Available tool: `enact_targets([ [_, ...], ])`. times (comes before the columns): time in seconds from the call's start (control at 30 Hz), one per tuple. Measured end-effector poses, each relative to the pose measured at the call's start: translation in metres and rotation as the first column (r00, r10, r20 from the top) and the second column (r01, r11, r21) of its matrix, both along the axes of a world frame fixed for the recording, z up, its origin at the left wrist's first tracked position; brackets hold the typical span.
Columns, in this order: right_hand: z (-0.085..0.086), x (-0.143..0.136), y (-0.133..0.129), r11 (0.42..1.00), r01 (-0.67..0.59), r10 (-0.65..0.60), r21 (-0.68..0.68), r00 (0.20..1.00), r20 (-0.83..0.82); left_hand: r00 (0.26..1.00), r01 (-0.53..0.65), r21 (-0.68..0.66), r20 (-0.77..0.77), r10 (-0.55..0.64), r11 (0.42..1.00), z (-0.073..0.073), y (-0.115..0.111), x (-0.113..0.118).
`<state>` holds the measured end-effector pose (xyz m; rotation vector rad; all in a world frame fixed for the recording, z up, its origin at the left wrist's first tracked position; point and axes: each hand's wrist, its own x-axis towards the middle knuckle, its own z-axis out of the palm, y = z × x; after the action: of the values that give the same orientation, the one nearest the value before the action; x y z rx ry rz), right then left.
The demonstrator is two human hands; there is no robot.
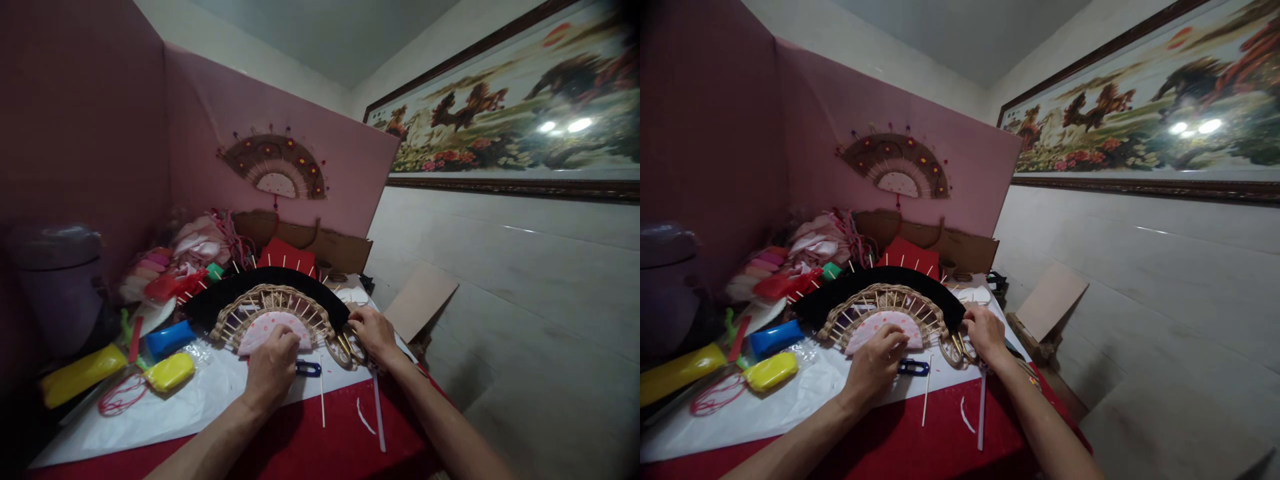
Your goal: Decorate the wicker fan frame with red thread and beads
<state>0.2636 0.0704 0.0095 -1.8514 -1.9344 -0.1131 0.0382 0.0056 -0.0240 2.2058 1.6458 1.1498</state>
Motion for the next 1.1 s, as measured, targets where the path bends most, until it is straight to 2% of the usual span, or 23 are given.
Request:
enact_targets([
  [0.23,-0.010,-0.006,0.019,0.996,-0.025,0.035,0.085,0.992,-0.118,1.000,-0.004,0.023,-0.005,0.004,1.000,-0.001,0.000,0.000],
  [0.5,-0.016,-0.006,0.023,0.993,-0.076,0.095,0.089,0.967,-0.235,1.000,0.008,0.009,0.010,-0.008,1.000,-0.002,0.000,0.001],
  [0.7,-0.018,-0.006,0.031,0.998,0.016,0.007,0.059,0.929,-0.370,1.000,0.013,0.006,0.006,-0.013,1.000,-0.003,0.001,0.000],
  [0.83,-0.018,-0.007,0.036,0.992,0.114,-0.122,-0.046,0.872,-0.474,1.000,0.011,0.017,0.010,-0.012,1.000,-0.003,0.001,0.000],
  [1.1,-0.012,-0.008,0.036,0.971,0.144,-0.233,-0.192,0.749,-0.620,1.000,0.016,0.060,-0.002,-0.016,0.998,-0.005,0.001,0.000],
])
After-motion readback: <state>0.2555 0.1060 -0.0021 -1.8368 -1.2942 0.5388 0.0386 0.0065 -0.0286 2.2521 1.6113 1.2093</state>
